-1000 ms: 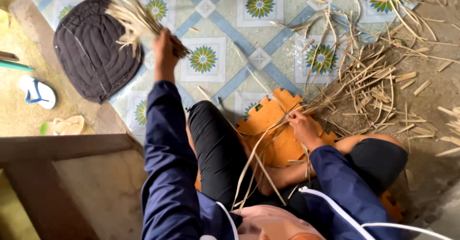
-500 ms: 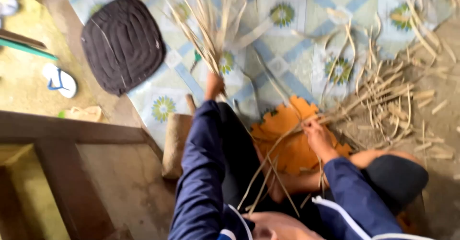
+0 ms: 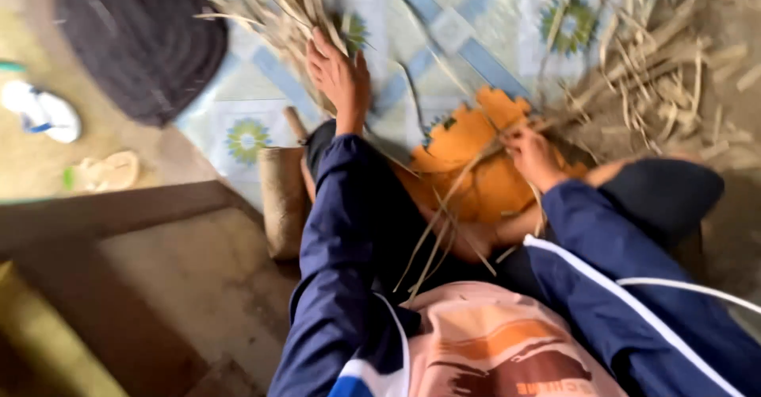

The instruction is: Weaving dried plant fibers into a mat using a template on the floor

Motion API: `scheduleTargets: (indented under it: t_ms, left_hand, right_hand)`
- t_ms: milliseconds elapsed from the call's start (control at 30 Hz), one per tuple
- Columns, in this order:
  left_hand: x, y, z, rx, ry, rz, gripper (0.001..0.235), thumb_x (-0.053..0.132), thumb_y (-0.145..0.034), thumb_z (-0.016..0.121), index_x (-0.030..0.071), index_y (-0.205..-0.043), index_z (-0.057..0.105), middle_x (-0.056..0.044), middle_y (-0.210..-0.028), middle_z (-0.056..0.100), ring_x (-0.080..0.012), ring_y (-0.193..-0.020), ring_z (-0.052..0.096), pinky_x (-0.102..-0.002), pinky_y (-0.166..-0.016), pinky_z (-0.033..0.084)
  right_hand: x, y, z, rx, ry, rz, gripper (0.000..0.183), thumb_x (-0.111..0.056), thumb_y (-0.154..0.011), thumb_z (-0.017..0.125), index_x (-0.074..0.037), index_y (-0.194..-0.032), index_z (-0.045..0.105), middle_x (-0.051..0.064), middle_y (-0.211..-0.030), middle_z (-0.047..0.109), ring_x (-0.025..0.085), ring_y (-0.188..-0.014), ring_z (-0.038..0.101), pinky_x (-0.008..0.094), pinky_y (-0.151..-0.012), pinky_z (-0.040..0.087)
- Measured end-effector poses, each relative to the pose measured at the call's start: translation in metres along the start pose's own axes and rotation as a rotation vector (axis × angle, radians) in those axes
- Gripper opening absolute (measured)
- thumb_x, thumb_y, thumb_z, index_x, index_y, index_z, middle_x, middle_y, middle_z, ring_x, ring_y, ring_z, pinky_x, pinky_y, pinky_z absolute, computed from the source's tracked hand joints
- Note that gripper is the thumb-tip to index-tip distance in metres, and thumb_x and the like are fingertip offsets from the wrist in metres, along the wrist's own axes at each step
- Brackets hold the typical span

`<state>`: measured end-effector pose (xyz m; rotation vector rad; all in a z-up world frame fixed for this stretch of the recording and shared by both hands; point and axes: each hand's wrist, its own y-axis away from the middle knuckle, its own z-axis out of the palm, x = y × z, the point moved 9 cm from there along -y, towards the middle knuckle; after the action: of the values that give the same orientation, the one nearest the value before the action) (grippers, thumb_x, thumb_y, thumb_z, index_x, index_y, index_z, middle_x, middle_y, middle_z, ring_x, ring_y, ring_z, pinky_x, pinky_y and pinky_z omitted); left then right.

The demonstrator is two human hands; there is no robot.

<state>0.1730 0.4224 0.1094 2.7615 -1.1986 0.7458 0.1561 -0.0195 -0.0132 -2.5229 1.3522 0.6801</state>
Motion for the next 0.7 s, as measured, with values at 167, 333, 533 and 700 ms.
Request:
scheduleTargets:
  t_ms: [167, 333, 533, 700]
  left_hand:
    - [0.083, 0.182, 0.120, -0.560, 0.167, 0.293, 0.033, 0.027, -0.089, 0.071, 0.017, -0.120, 0.066, -0.013, -0.109, 0.068, -0.0374, -0.103, 0.071, -0.052, -0.086, 0.060]
    - [0.122, 0.270, 0.197, -0.779, 0.108, 0.480, 0.034, 0.044, -0.076, 0.079, 0.018, -0.094, 0.068, -0.007, -0.089, 0.064, -0.0369, -0.077, 0.076, -0.053, -0.065, 0.065]
    - [0.142, 0.261, 0.165, -0.776, 0.093, 0.501, 0.044, 0.039, -0.066, 0.088, 0.009, -0.091, 0.068, -0.012, -0.087, 0.068, -0.0382, -0.082, 0.076, -0.055, -0.069, 0.064]
    - [0.167, 0.248, 0.108, -0.888, 0.256, 0.419, 0.021, 0.005, -0.077, 0.065, 0.000, -0.097, 0.070, -0.022, -0.090, 0.071, -0.0481, -0.095, 0.072, -0.058, -0.081, 0.062]
  right_hand:
    - [-0.001, 0.006, -0.010, -0.023, -0.098, 0.109, 0.022, -0.011, -0.083, 0.080, -0.016, -0.104, 0.082, 0.010, -0.110, 0.074, 0.037, -0.108, 0.069, 0.047, -0.095, 0.057]
    - [-0.006, -0.003, -0.015, -0.045, -0.158, 0.137, 0.036, -0.001, -0.076, 0.080, -0.017, -0.109, 0.080, 0.002, -0.113, 0.074, 0.031, -0.113, 0.068, 0.042, -0.097, 0.058]
    - [0.012, -0.005, -0.012, -0.033, -0.208, 0.300, 0.033, -0.010, -0.080, 0.078, -0.026, -0.109, 0.078, -0.006, -0.112, 0.074, 0.024, -0.111, 0.069, 0.041, -0.093, 0.058]
    - [0.021, -0.004, 0.001, -0.031, -0.295, 0.281, 0.031, -0.010, -0.077, 0.081, -0.020, -0.106, 0.079, 0.000, -0.113, 0.074, 0.029, -0.113, 0.068, 0.045, -0.097, 0.057]
